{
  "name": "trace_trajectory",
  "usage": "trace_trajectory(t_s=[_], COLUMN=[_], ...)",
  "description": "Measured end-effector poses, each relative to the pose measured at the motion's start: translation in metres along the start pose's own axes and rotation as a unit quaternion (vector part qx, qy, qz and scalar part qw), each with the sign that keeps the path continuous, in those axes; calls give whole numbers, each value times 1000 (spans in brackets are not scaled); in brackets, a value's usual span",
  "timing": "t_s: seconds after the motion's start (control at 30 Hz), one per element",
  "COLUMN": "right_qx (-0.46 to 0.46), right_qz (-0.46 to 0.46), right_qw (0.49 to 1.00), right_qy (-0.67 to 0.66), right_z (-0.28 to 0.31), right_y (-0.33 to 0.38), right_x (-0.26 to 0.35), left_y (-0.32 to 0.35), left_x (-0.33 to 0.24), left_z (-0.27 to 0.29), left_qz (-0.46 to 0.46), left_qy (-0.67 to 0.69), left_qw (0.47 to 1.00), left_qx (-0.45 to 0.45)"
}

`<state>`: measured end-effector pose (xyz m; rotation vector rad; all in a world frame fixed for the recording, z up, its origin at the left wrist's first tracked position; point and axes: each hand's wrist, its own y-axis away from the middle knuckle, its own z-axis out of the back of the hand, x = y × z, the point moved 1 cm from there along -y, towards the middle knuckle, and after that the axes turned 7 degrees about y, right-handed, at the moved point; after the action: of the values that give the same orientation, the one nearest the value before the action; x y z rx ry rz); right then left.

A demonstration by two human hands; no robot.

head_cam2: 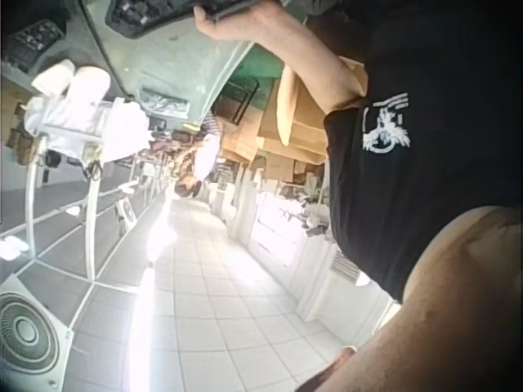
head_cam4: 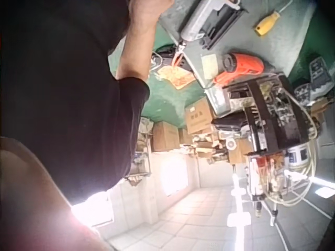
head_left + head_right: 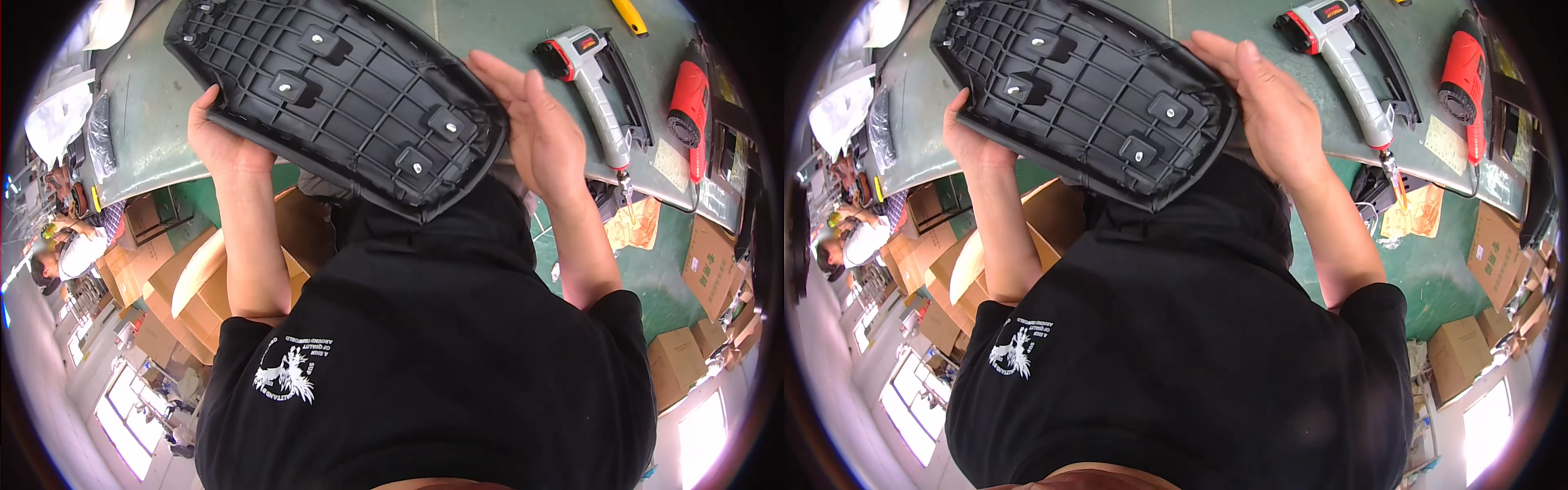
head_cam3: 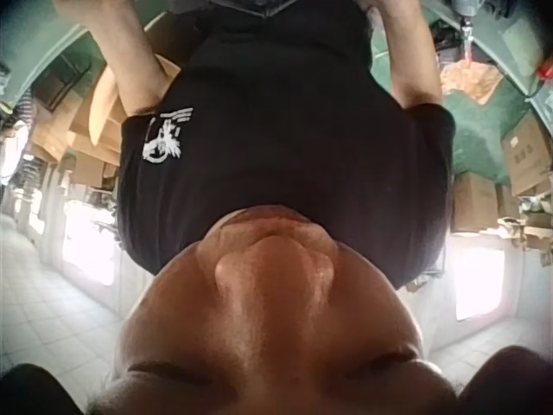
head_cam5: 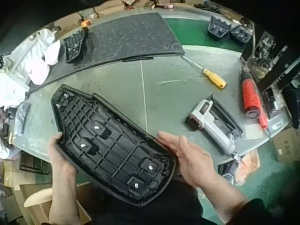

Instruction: The person attaches covers onto seat bases by stretching and tucking the edges by hand and with a screwdriver, then securing them into place using a pneumatic staple gun.

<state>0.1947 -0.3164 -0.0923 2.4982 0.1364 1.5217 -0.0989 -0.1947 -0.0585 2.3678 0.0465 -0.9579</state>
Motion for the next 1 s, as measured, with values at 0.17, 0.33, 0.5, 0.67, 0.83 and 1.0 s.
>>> trace_trajectory(t_s=[0.17,0.33,0.5,0.67,0.83,1.0], right_qx=[64,77,-47,-35,-149,-172], right_qz=[51,93,112,235,227,190], right_qw=[996,990,992,914,820,837], right_qy=[44,67,33,328,505,483], right_z=[8,0,-31,23,58,49], right_y=[-10,-8,6,1,4,15], right_x=[10,23,48,58,54,47], left_y=[-6,-21,-23,-30,-28,-31], left_x=[1,-2,2,0,-7,-3], left_z=[11,31,44,50,42,36], left_qz=[0,-11,-23,-9,-55,-47], left_qy=[-17,9,24,63,67,126], left_qw=[1000,1000,999,997,995,988], left_qx=[7,-18,-7,46,52,76])
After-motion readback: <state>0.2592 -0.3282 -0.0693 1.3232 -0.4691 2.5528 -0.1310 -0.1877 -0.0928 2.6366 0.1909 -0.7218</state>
